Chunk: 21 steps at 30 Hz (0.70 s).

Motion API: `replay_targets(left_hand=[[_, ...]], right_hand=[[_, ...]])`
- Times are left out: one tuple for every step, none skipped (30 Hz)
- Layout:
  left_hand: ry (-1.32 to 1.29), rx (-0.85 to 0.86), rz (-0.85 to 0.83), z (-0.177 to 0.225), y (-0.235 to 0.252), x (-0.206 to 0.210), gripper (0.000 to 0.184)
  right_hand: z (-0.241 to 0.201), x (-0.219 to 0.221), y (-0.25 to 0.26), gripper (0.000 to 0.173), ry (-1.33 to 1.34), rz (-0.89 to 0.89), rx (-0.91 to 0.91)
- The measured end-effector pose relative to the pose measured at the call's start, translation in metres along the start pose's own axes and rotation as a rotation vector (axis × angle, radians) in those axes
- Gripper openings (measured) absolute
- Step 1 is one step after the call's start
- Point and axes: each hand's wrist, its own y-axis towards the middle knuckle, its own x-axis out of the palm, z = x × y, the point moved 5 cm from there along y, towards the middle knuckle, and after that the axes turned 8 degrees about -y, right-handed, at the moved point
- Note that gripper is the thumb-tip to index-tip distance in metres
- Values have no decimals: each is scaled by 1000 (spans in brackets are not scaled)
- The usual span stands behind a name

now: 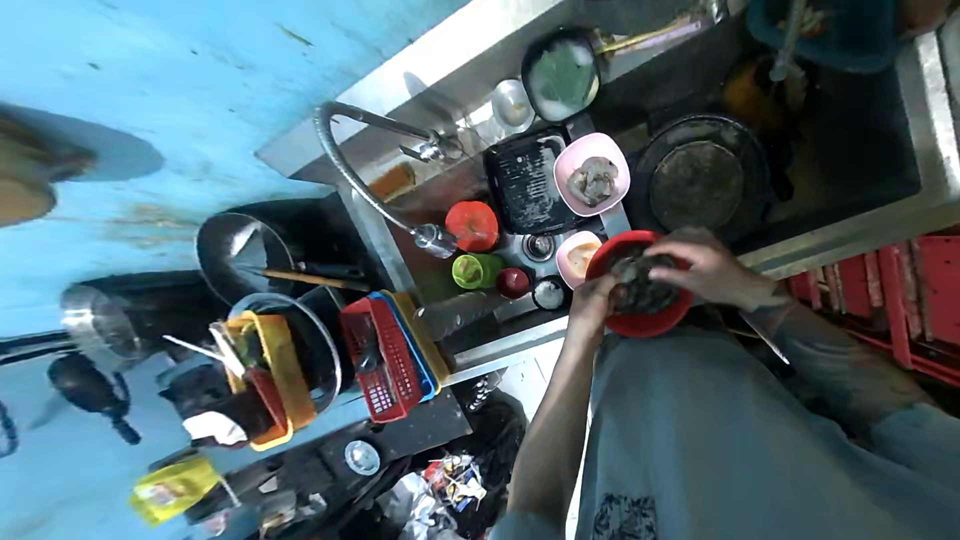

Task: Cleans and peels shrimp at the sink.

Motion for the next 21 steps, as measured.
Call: replay_targets(left_hand=[[-19,-9,8,-2,2,2,30],[-24,-11,12,-6,5,3,29],[-29,-11,8,-10,8,3,28],[-39,-16,1,-15,11,3,26],[-46,-19,-2,-19,13,3,25],[-33,-17,0,-22,15,2,24],[12,3,9,-23,16,1,24],[113,53,33,-20,14,1,25],[276,121,67,-14,12,0,26],[463,215,106,-8,10,1,25],[624,332,134,-3,6,3,23],[761,459,142,0,3,7,21],[880,565,137,1,2,10,23],[977,627,126,1,2,14,28],[1054,647,109,1,4,17,34],[1122,637,95,-1,8,20,40],[1179,612,80,-2,12,22,44],[1234,585,72,-2,16,23,44],[1279,567,70,-2,20,24,41],[1312,552,68,-1,23,24,38],[1342,542,62,-1,25,24,35]], right_hand=[[-10,10,-2,37,-138,-22,-76],[-15,19,-3,41,-240,-32,-134],[-18,26,-3,43,-300,-37,-175],[-17,32,-3,40,-330,-39,-204],[-15,38,-3,35,-344,-39,-225],[-12,43,-2,29,-346,-39,-235],[-9,48,-2,25,-365,-51,-236],[-7,53,-1,24,-416,-76,-231],[-6,54,-1,24,-477,-88,-227],[-5,52,1,23,-520,-81,-221],[-5,49,1,23,-543,-57,-216],[-3,44,1,23,-557,-27,-209],[0,41,0,23,-566,-9,-197],[2,37,-1,24,-568,4,-187],[6,35,-2,25,-572,6,-180],[9,33,-3,25,-582,-3,-173],[11,32,-5,24,-589,-10,-168],[11,31,-5,24,-597,-10,-163],[11,31,-5,24,-598,-10,-160],[10,31,-5,24,-597,-11,-159],[9,32,-5,25,-596,-13,-157]])
